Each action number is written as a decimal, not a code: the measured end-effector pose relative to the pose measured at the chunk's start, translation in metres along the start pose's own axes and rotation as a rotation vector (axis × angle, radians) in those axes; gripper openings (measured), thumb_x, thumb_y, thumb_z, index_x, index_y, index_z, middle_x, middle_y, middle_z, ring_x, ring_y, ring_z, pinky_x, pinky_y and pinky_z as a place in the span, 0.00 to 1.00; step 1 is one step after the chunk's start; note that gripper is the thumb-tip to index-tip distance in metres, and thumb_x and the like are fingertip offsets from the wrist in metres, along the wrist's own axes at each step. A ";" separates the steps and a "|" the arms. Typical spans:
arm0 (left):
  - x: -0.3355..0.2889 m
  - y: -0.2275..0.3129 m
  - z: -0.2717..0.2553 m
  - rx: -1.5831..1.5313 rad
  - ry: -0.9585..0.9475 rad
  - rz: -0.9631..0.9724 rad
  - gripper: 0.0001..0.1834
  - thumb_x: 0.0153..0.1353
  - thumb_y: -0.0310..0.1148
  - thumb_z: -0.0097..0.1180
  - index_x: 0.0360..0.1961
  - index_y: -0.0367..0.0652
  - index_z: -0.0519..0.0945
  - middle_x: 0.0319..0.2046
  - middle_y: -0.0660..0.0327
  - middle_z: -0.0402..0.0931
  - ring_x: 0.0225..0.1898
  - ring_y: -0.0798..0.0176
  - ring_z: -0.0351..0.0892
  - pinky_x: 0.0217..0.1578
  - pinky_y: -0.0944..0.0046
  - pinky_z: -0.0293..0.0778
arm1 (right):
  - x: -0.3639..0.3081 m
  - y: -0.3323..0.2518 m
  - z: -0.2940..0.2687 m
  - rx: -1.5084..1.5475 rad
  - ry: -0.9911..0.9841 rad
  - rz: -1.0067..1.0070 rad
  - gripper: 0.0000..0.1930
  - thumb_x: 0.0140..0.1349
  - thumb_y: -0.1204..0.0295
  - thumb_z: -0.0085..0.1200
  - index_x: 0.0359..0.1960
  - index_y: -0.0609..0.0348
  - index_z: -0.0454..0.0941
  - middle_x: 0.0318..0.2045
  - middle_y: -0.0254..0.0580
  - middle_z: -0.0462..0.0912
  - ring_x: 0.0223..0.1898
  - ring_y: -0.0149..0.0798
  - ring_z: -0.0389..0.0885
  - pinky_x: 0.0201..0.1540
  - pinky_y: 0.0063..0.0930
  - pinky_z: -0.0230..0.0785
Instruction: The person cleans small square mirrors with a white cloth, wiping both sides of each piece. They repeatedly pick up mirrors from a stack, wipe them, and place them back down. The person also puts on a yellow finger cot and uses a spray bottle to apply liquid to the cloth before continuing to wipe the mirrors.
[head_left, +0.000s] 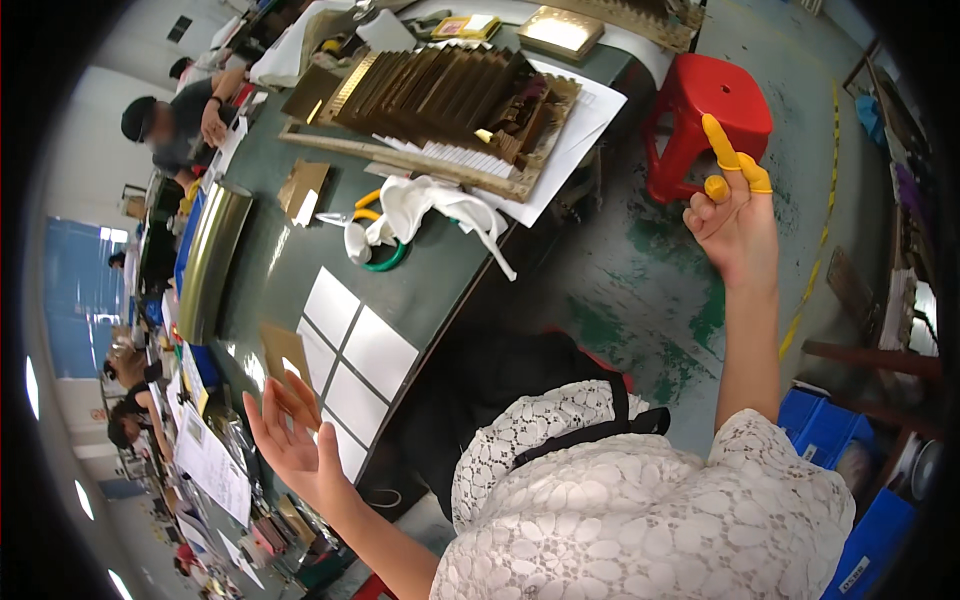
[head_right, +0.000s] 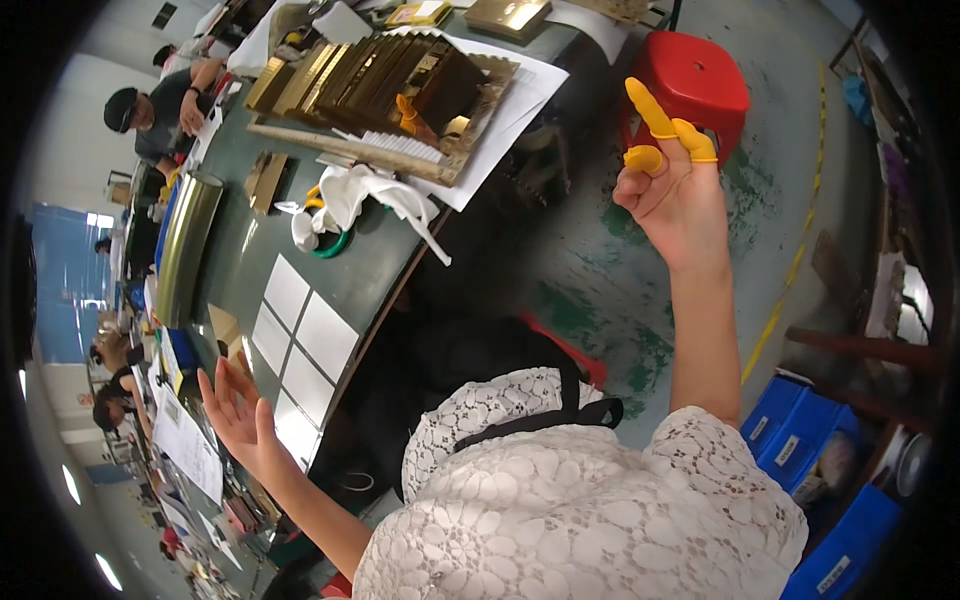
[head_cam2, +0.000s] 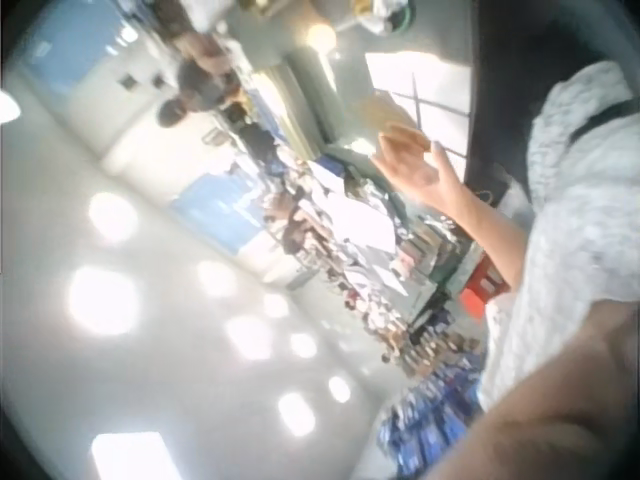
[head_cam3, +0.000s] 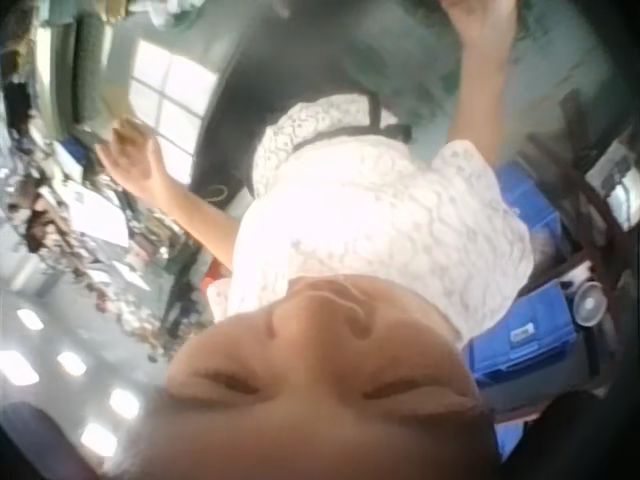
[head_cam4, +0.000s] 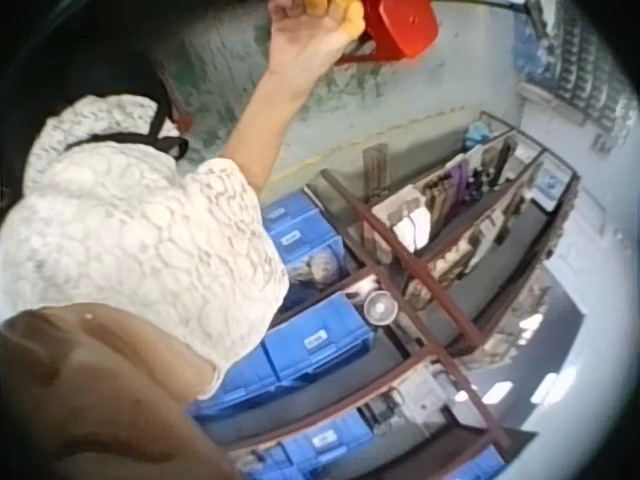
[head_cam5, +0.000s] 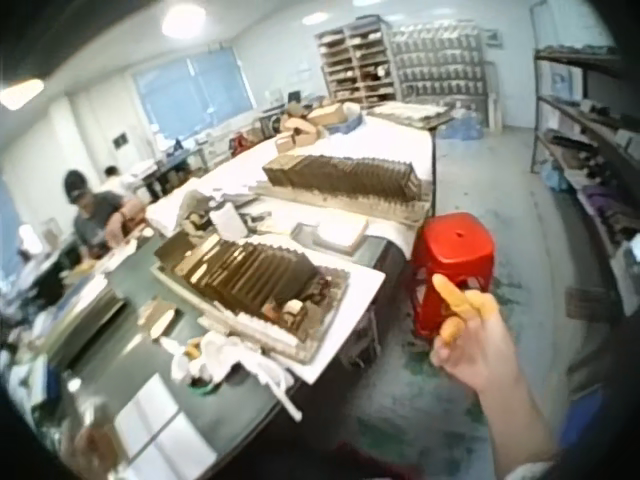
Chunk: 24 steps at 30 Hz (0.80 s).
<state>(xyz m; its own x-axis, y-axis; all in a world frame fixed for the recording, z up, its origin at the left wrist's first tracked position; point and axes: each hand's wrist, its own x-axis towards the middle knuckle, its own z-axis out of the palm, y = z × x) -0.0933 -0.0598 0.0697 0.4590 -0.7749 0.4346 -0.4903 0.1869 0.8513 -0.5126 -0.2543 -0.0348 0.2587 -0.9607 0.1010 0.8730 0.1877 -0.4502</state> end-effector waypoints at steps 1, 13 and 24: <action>-0.001 0.005 0.003 -0.006 0.005 -0.001 0.41 0.58 0.23 0.57 0.71 0.35 0.53 0.66 0.46 0.62 0.71 0.50 0.57 0.72 0.52 0.48 | -0.001 -0.002 -0.006 0.015 -0.006 -0.026 0.28 0.73 0.52 0.39 0.68 0.51 0.66 0.41 0.41 0.86 0.30 0.35 0.80 0.41 0.30 0.73; 0.010 -0.014 0.009 0.037 -0.031 -0.054 0.50 0.50 0.21 0.62 0.73 0.38 0.51 0.65 0.46 0.62 0.67 0.52 0.62 0.66 0.53 0.58 | 0.012 0.009 0.005 -0.203 0.092 -0.131 0.26 0.73 0.54 0.37 0.62 0.59 0.72 0.42 0.54 0.85 0.25 0.43 0.80 0.32 0.33 0.76; 0.022 -0.038 -0.004 0.241 -0.044 -0.126 0.53 0.44 0.23 0.66 0.72 0.37 0.52 0.65 0.46 0.63 0.68 0.50 0.61 0.68 0.49 0.56 | 0.056 0.138 0.180 -1.201 -0.319 -0.053 0.26 0.61 0.70 0.59 0.59 0.68 0.68 0.39 0.50 0.81 0.36 0.44 0.80 0.44 0.34 0.73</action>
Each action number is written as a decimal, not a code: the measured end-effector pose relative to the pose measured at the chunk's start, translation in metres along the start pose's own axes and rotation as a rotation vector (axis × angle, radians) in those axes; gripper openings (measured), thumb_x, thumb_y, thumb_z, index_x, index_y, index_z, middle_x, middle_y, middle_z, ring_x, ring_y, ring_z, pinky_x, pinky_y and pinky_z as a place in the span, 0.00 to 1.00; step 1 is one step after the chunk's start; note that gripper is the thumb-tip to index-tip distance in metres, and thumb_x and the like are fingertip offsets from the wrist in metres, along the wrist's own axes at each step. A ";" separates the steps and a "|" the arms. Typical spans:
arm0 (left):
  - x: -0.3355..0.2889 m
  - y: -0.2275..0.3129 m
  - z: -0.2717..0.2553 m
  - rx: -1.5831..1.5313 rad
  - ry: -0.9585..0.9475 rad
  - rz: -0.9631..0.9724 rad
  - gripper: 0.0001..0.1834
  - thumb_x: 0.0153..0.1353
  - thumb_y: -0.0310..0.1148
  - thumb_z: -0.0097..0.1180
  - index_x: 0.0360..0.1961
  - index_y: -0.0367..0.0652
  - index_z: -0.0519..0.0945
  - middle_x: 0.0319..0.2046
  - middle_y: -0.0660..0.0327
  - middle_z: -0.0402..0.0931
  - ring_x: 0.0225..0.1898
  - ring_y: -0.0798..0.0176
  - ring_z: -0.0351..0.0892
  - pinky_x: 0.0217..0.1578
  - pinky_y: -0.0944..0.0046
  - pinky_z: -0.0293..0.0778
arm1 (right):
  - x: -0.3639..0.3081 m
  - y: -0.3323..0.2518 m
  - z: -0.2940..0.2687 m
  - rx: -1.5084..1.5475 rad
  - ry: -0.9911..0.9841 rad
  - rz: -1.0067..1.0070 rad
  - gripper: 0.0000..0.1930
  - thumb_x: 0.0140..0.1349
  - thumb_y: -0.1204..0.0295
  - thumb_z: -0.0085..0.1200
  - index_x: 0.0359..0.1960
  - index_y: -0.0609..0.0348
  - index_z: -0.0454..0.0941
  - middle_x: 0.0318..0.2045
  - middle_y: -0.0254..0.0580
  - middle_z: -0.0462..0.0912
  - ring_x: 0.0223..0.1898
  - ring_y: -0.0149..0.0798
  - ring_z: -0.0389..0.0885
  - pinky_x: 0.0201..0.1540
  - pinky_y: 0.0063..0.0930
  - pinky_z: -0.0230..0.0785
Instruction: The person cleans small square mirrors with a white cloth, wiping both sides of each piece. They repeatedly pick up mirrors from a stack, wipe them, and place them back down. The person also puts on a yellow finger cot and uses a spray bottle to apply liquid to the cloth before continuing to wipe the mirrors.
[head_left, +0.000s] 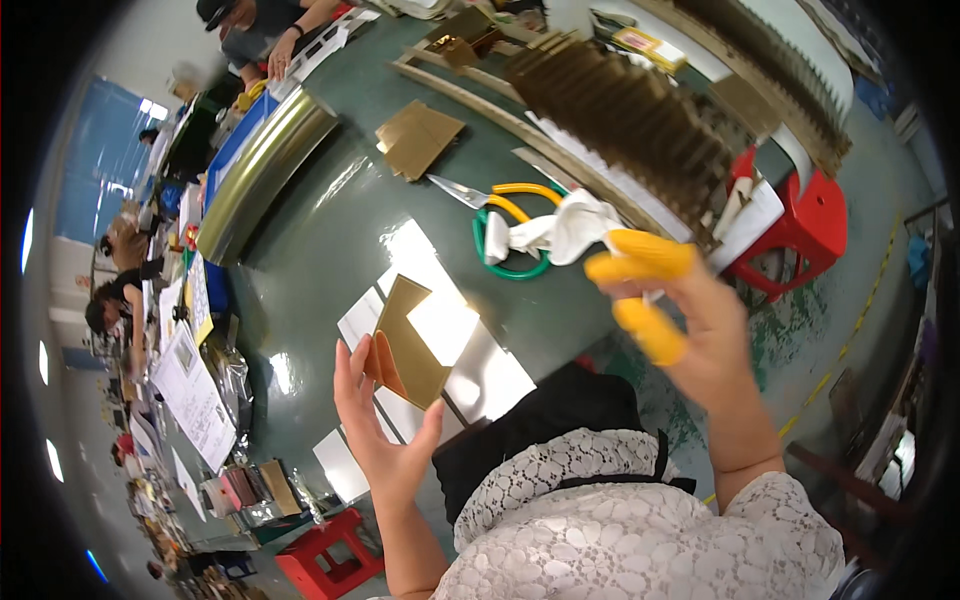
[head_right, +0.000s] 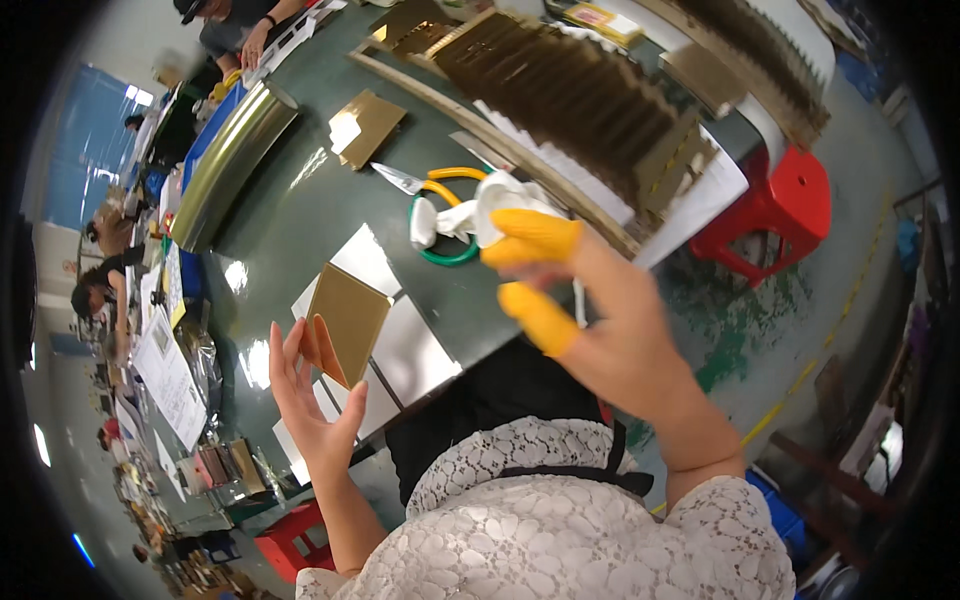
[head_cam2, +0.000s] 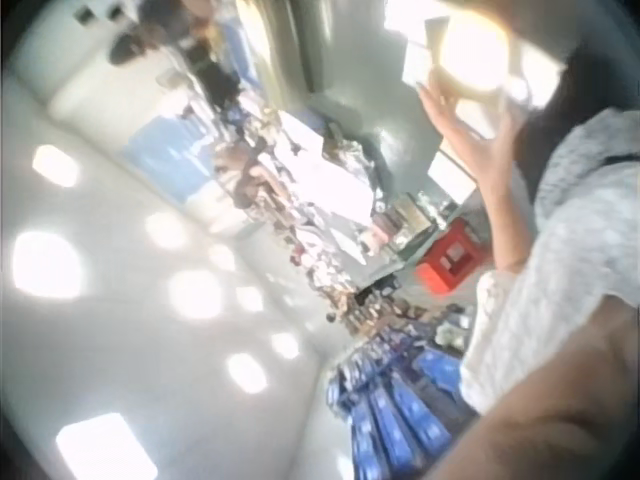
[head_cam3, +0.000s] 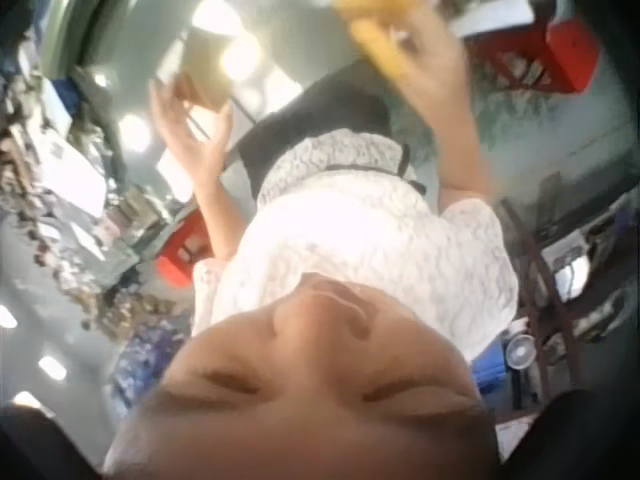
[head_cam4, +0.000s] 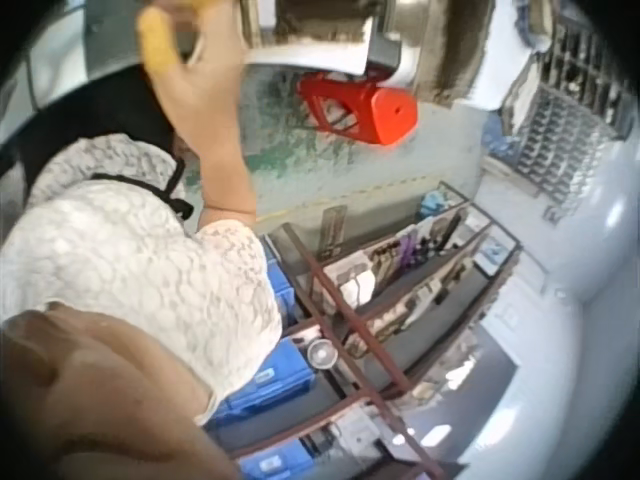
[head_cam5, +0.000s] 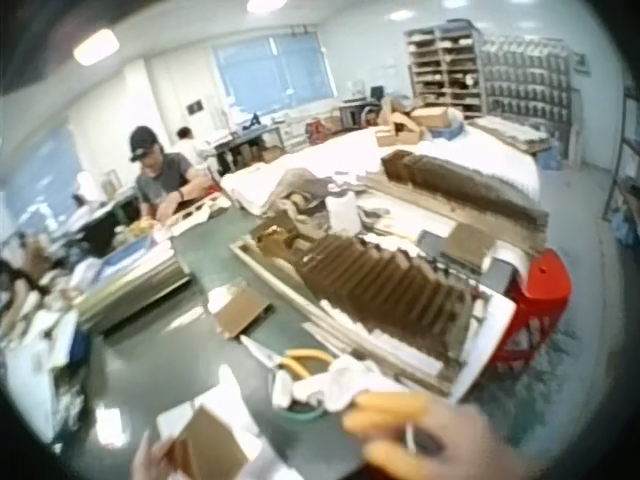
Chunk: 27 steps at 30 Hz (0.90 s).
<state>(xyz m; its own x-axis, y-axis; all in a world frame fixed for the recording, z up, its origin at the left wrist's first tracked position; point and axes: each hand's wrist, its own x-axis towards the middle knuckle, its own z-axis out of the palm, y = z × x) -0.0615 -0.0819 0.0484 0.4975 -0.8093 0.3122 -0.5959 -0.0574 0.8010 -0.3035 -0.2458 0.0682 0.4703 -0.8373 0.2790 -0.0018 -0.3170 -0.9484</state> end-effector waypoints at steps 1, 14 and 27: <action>-0.001 -0.005 -0.003 0.045 0.001 0.009 0.54 0.43 0.23 0.67 0.72 0.37 0.52 0.65 0.46 0.63 0.68 0.49 0.62 0.68 0.48 0.56 | 0.014 0.010 0.013 -0.322 -0.074 -0.159 0.26 0.56 0.75 0.63 0.56 0.67 0.70 0.45 0.52 0.77 0.43 0.51 0.77 0.48 0.40 0.71; -0.003 -0.044 -0.030 0.071 -0.052 0.022 0.54 0.39 0.24 0.69 0.70 0.35 0.55 0.63 0.46 0.66 0.64 0.49 0.67 0.64 0.51 0.60 | 0.073 0.042 0.069 -0.708 -0.074 -0.144 0.12 0.47 0.82 0.62 0.33 0.61 0.73 0.42 0.47 0.79 0.45 0.51 0.73 0.51 0.39 0.64; -0.008 -0.048 -0.047 -0.076 0.070 -0.081 0.55 0.38 0.23 0.70 0.70 0.35 0.56 0.62 0.48 0.67 0.63 0.50 0.67 0.65 0.53 0.59 | 0.054 0.011 0.045 0.058 -0.083 -0.124 0.18 0.52 0.84 0.64 0.46 0.64 0.74 0.46 0.40 0.75 0.48 0.35 0.75 0.54 0.27 0.65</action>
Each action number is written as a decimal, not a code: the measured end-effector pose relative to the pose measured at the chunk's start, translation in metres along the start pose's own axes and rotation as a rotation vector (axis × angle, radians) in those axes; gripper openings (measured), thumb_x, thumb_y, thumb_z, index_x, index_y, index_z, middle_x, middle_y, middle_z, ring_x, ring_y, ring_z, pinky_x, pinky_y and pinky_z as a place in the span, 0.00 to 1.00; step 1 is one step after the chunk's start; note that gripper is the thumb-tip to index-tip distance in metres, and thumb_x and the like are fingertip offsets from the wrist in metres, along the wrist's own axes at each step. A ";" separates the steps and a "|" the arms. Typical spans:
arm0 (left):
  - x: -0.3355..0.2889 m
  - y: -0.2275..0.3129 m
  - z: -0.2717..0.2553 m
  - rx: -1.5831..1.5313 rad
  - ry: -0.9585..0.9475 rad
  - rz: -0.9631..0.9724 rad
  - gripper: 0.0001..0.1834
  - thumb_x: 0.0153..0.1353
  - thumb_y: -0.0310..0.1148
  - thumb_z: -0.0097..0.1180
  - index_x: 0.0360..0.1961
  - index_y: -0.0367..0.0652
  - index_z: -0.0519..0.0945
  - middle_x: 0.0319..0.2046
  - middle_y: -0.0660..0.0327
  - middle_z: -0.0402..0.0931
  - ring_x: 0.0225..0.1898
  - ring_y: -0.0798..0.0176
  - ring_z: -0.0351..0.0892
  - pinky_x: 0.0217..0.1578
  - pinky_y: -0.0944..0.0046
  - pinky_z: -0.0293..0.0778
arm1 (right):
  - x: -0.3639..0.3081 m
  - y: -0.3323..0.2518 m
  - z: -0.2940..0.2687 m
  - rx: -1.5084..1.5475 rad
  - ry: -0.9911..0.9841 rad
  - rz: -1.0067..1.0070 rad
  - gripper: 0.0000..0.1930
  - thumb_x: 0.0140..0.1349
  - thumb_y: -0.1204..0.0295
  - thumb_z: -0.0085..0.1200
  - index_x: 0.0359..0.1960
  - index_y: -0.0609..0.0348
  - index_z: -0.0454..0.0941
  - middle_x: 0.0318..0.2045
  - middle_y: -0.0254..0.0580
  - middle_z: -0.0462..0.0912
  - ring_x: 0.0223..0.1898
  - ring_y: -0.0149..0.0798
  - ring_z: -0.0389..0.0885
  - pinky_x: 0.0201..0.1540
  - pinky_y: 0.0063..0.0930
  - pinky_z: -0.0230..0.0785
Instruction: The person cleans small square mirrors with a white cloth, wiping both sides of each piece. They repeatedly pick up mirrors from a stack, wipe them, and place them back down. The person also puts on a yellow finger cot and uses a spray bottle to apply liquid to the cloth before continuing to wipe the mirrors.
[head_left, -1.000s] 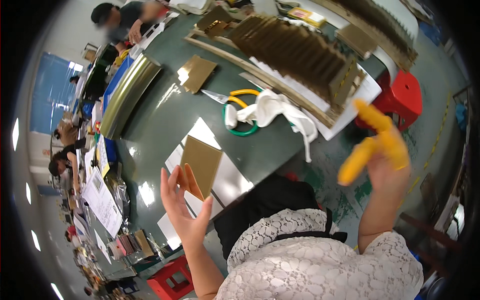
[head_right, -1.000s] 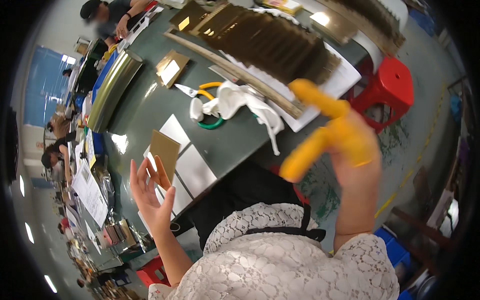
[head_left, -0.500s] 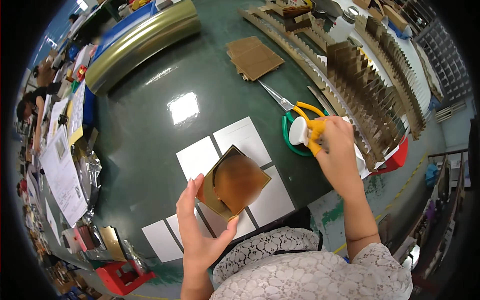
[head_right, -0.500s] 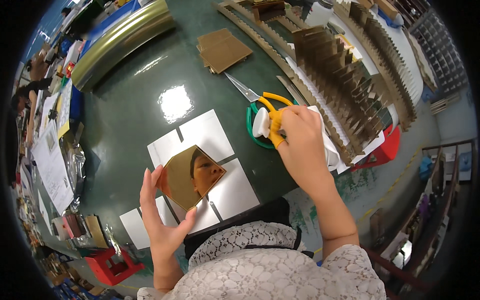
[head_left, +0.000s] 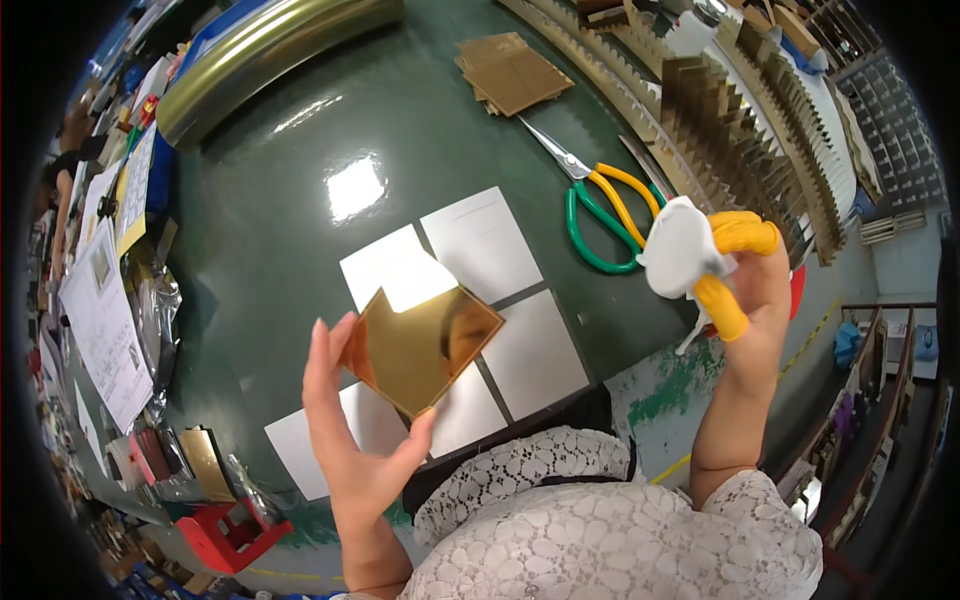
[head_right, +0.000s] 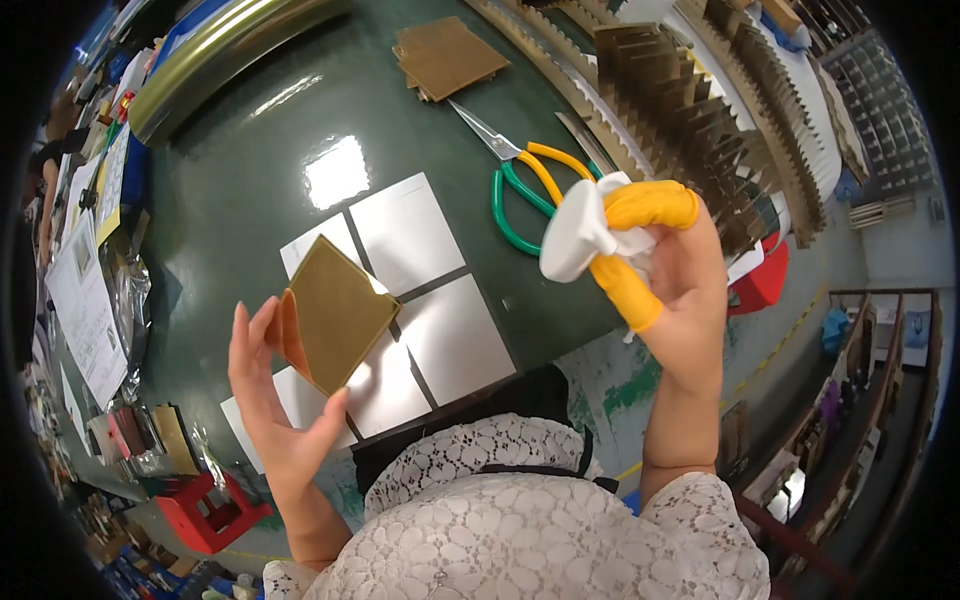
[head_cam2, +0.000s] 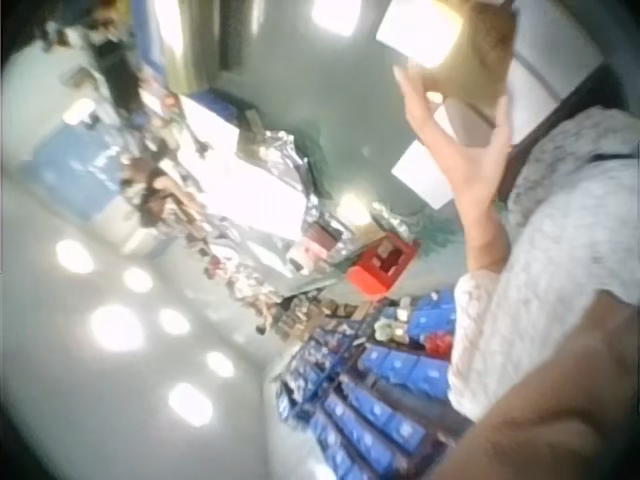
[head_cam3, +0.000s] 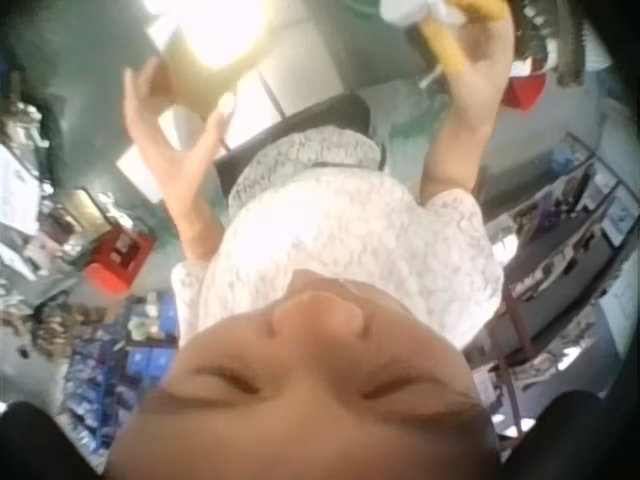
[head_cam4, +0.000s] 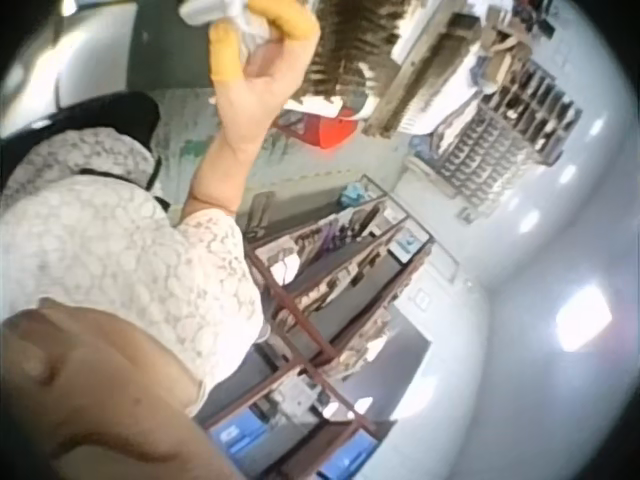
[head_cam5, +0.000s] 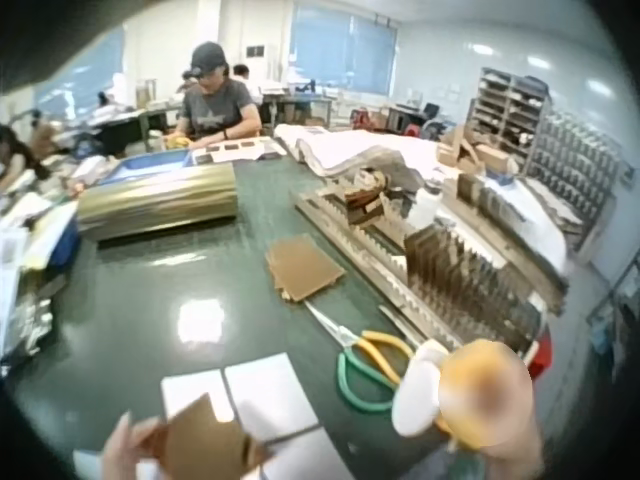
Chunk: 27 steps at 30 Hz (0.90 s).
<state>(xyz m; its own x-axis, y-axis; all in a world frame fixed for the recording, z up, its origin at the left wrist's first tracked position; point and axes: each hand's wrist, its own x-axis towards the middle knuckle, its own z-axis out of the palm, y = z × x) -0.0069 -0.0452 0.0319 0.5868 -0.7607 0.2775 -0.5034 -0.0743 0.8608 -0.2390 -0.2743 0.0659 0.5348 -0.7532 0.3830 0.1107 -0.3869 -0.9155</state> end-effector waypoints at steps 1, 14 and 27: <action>-0.001 0.002 0.001 -0.024 -0.012 -0.009 0.54 0.38 0.23 0.70 0.70 0.35 0.56 0.62 0.47 0.67 0.63 0.50 0.67 0.65 0.53 0.59 | -0.006 -0.004 -0.004 0.047 0.033 0.074 0.19 0.52 0.83 0.65 0.45 0.64 0.74 0.46 0.40 0.75 0.48 0.35 0.75 0.53 0.27 0.65; 0.006 0.038 0.082 0.060 -0.518 0.244 0.54 0.39 0.24 0.72 0.70 0.38 0.57 0.59 0.48 0.68 0.58 0.47 0.67 0.59 0.54 0.64 | -0.059 -0.001 -0.049 -0.105 0.004 0.164 0.16 0.49 0.75 0.70 0.40 0.62 0.81 0.44 0.43 0.81 0.46 0.35 0.78 0.51 0.27 0.68; 0.009 0.046 0.081 0.024 -0.447 0.275 0.55 0.39 0.24 0.73 0.71 0.38 0.57 0.60 0.48 0.70 0.61 0.48 0.70 0.62 0.52 0.64 | -0.015 0.005 -0.011 -0.459 -0.241 -0.124 0.17 0.52 0.82 0.62 0.45 0.59 0.80 0.35 0.42 0.80 0.36 0.43 0.78 0.36 0.33 0.71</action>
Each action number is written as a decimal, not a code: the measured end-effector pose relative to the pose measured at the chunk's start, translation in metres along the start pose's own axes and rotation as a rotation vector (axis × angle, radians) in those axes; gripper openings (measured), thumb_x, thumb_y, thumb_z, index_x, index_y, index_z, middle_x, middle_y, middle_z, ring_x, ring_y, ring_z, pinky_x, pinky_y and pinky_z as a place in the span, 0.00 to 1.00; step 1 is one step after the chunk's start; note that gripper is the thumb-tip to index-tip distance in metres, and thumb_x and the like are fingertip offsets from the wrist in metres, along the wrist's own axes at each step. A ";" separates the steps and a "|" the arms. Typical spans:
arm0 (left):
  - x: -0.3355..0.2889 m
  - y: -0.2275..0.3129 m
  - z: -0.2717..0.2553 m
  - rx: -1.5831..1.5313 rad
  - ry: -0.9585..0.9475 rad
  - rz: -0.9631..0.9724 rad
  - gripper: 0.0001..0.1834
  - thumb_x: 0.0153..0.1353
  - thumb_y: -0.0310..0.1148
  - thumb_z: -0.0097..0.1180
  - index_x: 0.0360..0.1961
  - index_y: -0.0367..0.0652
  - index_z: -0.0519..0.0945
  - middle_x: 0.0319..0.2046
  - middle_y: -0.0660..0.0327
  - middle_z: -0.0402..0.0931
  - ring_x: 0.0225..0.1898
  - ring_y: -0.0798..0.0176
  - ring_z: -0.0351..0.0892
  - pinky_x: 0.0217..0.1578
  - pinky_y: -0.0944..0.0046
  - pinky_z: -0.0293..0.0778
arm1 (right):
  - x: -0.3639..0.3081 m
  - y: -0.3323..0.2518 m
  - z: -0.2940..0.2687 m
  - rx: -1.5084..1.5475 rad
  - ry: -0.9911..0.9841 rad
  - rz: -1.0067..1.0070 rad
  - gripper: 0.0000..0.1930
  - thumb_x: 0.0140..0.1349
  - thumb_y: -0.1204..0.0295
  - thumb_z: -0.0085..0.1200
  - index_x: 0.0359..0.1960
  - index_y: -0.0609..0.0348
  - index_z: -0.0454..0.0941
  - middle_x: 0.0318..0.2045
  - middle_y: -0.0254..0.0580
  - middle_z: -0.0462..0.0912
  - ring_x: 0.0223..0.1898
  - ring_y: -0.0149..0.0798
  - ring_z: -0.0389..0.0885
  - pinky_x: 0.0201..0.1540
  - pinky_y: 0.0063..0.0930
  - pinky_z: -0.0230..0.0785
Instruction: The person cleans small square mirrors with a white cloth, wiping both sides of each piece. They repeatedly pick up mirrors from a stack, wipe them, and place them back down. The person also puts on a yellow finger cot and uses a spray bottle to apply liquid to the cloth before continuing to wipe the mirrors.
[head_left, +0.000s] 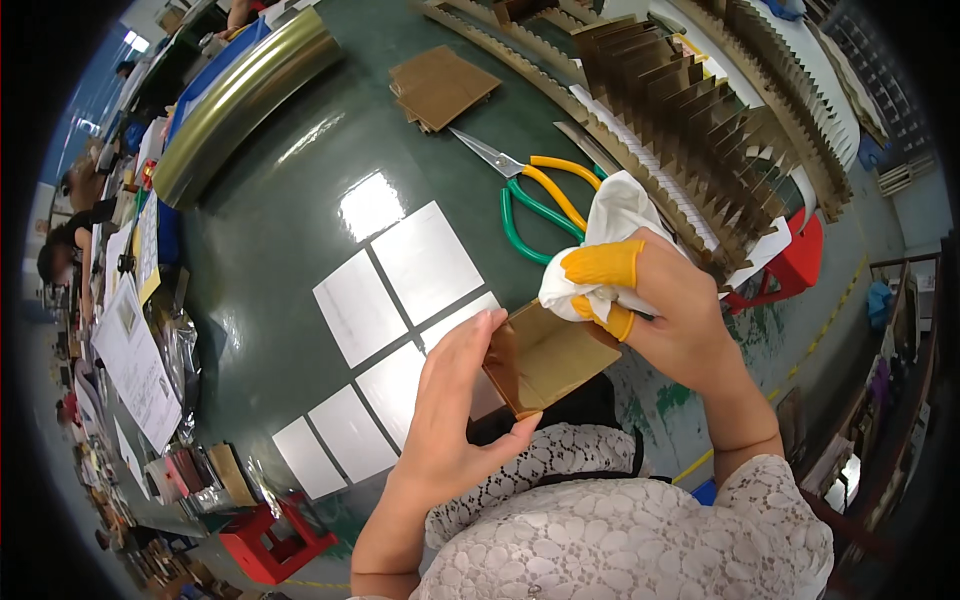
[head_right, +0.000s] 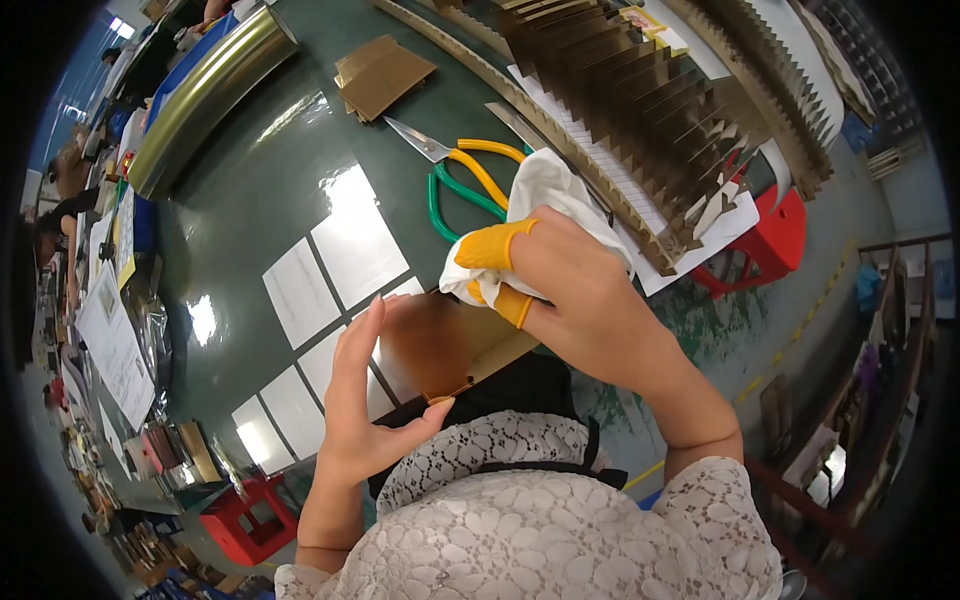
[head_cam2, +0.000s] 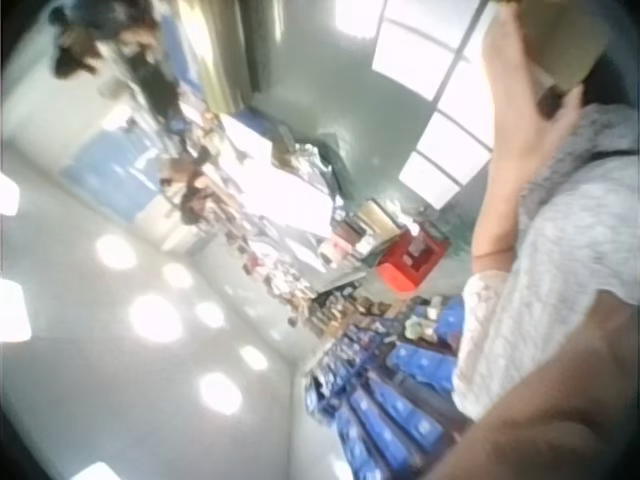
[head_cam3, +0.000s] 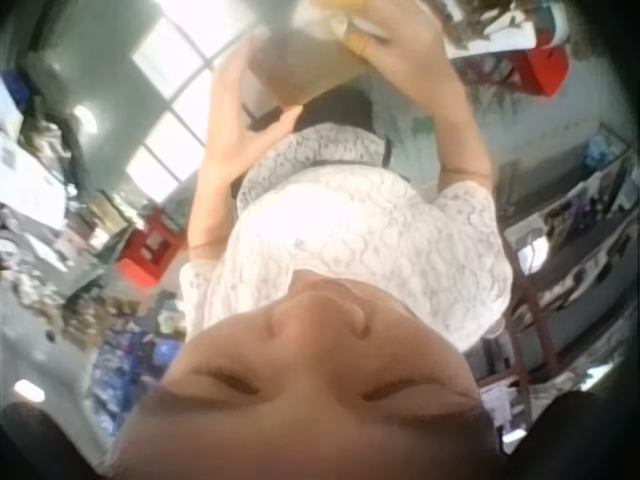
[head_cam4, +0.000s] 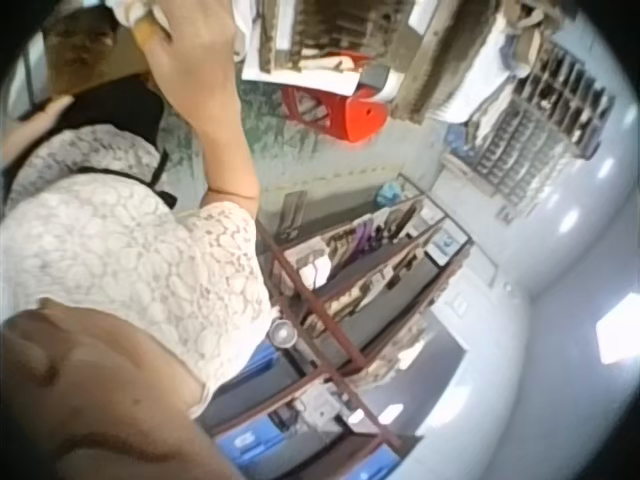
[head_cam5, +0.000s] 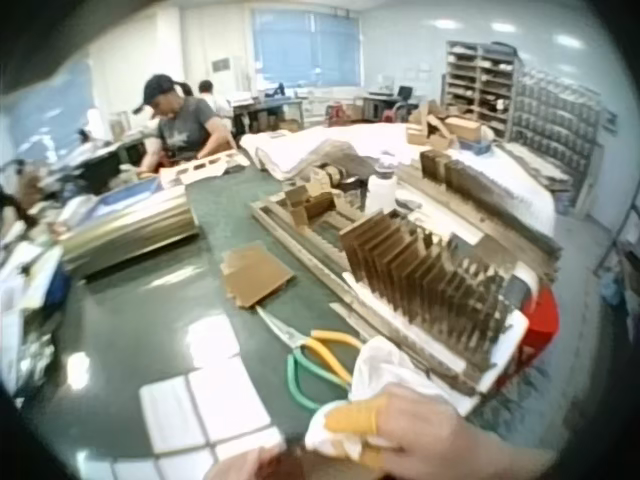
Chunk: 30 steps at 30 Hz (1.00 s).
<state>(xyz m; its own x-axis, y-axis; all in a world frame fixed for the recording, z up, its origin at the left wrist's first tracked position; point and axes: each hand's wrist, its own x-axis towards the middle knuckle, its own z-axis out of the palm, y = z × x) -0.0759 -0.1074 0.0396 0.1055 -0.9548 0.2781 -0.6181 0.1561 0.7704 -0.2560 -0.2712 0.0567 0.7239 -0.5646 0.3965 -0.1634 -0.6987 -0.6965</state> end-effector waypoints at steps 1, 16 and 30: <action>0.000 -0.001 -0.001 -0.001 0.008 0.007 0.55 0.39 0.25 0.73 0.70 0.38 0.58 0.60 0.48 0.71 0.61 0.48 0.70 0.62 0.52 0.64 | -0.001 0.001 0.000 -0.016 -0.017 0.009 0.17 0.52 0.82 0.62 0.45 0.59 0.80 0.35 0.42 0.80 0.35 0.43 0.77 0.36 0.33 0.71; -0.013 -0.016 -0.012 -0.044 0.072 0.036 0.51 0.41 0.25 0.73 0.68 0.38 0.61 0.63 0.49 0.68 0.63 0.46 0.68 0.62 0.51 0.63 | -0.026 -0.016 0.000 0.084 -0.205 -0.007 0.15 0.48 0.80 0.66 0.39 0.62 0.79 0.33 0.41 0.80 0.32 0.45 0.75 0.34 0.33 0.70; -0.020 -0.033 -0.035 -0.143 0.183 -0.073 0.50 0.41 0.25 0.71 0.69 0.40 0.61 0.63 0.53 0.69 0.64 0.53 0.68 0.64 0.54 0.61 | -0.033 -0.043 -0.011 0.216 -0.258 0.061 0.17 0.44 0.80 0.70 0.39 0.62 0.83 0.35 0.41 0.85 0.31 0.43 0.78 0.34 0.30 0.72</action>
<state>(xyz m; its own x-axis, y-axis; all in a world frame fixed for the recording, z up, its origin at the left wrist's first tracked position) -0.0302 -0.0851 0.0288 0.2936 -0.9051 0.3076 -0.4881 0.1347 0.8623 -0.2804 -0.2274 0.0801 0.8673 -0.4534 0.2054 -0.0858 -0.5427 -0.8355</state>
